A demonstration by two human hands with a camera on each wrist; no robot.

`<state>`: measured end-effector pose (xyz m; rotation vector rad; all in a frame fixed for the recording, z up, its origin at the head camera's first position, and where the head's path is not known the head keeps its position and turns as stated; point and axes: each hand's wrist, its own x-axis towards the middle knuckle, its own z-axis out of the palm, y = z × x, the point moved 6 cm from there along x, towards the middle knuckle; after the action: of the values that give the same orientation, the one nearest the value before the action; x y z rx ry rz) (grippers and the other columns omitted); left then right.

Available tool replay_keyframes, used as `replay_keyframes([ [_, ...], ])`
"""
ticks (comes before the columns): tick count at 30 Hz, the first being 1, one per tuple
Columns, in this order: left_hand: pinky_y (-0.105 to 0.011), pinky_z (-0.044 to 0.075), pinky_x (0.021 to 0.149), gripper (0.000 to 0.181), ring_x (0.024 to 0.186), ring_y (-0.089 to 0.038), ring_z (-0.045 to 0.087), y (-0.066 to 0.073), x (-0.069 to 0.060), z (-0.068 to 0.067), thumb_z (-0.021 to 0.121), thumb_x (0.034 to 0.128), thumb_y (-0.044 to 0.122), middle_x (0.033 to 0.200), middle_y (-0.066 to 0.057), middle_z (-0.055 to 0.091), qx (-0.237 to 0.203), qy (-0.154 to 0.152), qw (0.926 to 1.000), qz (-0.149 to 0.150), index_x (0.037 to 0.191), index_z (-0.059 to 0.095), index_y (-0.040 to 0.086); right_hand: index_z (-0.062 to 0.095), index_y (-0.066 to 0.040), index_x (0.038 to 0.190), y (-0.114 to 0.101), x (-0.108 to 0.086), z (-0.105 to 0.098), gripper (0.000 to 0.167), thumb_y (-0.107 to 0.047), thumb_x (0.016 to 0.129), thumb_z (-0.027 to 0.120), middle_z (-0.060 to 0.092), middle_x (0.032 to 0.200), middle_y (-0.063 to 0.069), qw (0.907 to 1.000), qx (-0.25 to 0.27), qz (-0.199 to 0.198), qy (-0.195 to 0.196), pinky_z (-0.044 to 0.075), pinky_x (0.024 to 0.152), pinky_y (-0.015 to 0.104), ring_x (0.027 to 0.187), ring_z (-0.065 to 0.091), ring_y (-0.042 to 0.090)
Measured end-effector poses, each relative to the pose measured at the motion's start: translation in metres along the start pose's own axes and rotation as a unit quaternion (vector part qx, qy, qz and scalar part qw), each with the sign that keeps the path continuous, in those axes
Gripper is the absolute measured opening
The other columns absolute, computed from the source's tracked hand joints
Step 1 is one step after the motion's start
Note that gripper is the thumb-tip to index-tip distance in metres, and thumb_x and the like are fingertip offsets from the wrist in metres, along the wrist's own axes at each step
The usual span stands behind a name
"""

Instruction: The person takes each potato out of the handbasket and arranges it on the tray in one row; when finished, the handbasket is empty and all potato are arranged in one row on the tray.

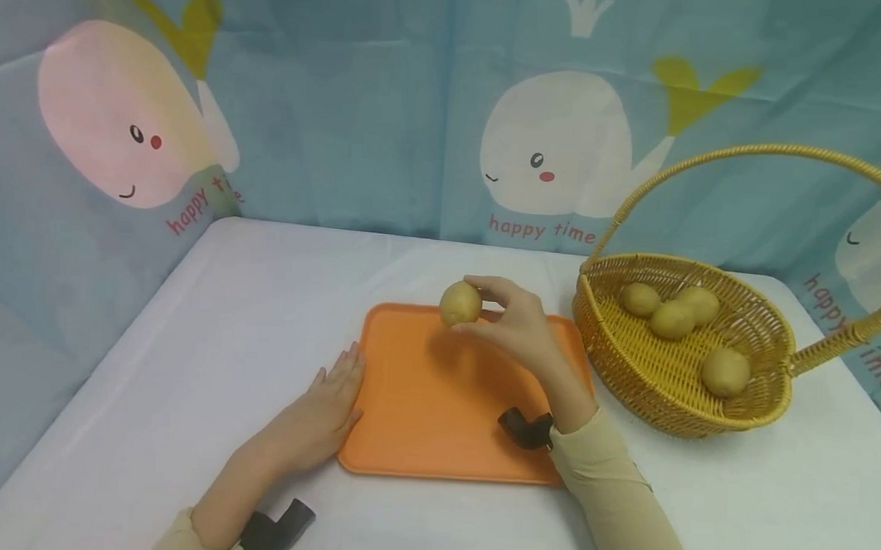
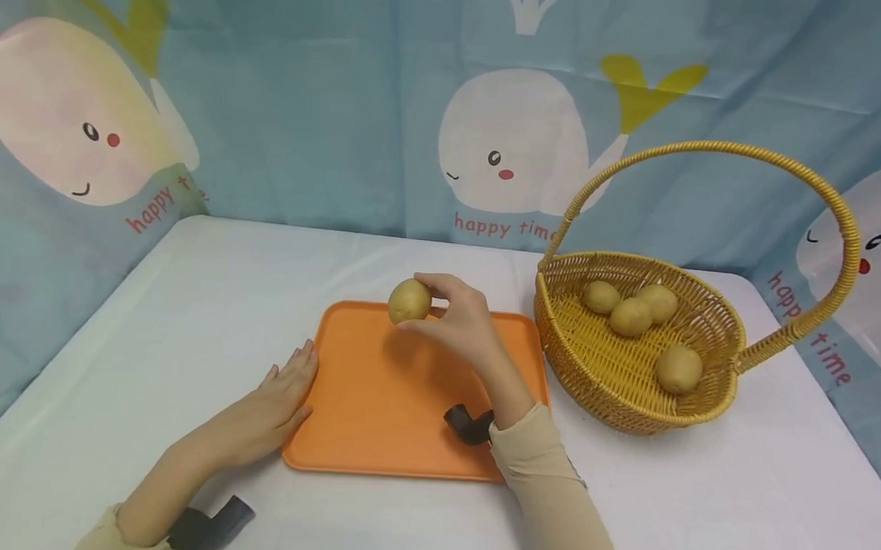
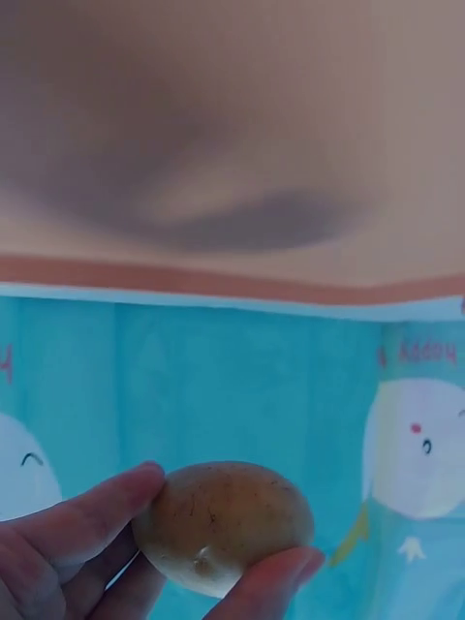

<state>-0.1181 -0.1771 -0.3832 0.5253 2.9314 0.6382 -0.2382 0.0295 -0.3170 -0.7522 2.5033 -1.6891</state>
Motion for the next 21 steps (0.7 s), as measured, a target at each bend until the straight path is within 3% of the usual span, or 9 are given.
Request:
replay_keyframes([
  [10, -0.060, 0.016, 0.107, 0.063, 0.139, -0.041, 0.012, -0.001, 0.000, -0.001, 0.048, 0.0968, 0.012, 0.152, -0.028, 0.008, -0.014, -0.009, 0.9999, -0.001, 0.144, 0.014, -0.014, 0.061, -0.004, 0.124, -0.001, 0.028, 0.044, 0.059, -0.009, 0.070, 0.083, 0.061, 0.121, 0.010, 0.9976, 0.043, 0.054, -0.005, 0.052, 0.083, 0.030, 0.107, 0.062, 0.025],
  [16, -0.060, 0.016, 0.107, 0.064, 0.139, -0.041, 0.012, -0.001, 0.000, -0.002, 0.049, 0.0961, 0.011, 0.152, -0.027, 0.008, -0.015, -0.003, 0.9999, 0.004, 0.144, 0.014, -0.014, 0.061, -0.008, 0.124, 0.007, 0.030, 0.069, 0.057, -0.015, 0.072, 0.083, 0.063, 0.118, 0.006, 0.9968, -0.013, 0.072, -0.031, 0.050, 0.087, 0.031, 0.104, 0.062, 0.022],
  [21, -0.061, 0.016, 0.107, 0.064, 0.139, -0.041, 0.012, -0.001, 0.001, -0.001, 0.049, 0.0959, 0.011, 0.152, -0.028, 0.008, -0.019, -0.006, 0.9998, 0.002, 0.144, 0.015, -0.014, 0.060, -0.004, 0.126, 0.020, 0.030, 0.081, 0.059, -0.017, 0.073, 0.082, 0.062, 0.122, 0.008, 0.9943, -0.060, 0.070, -0.055, 0.047, 0.092, 0.032, 0.108, 0.059, 0.021],
])
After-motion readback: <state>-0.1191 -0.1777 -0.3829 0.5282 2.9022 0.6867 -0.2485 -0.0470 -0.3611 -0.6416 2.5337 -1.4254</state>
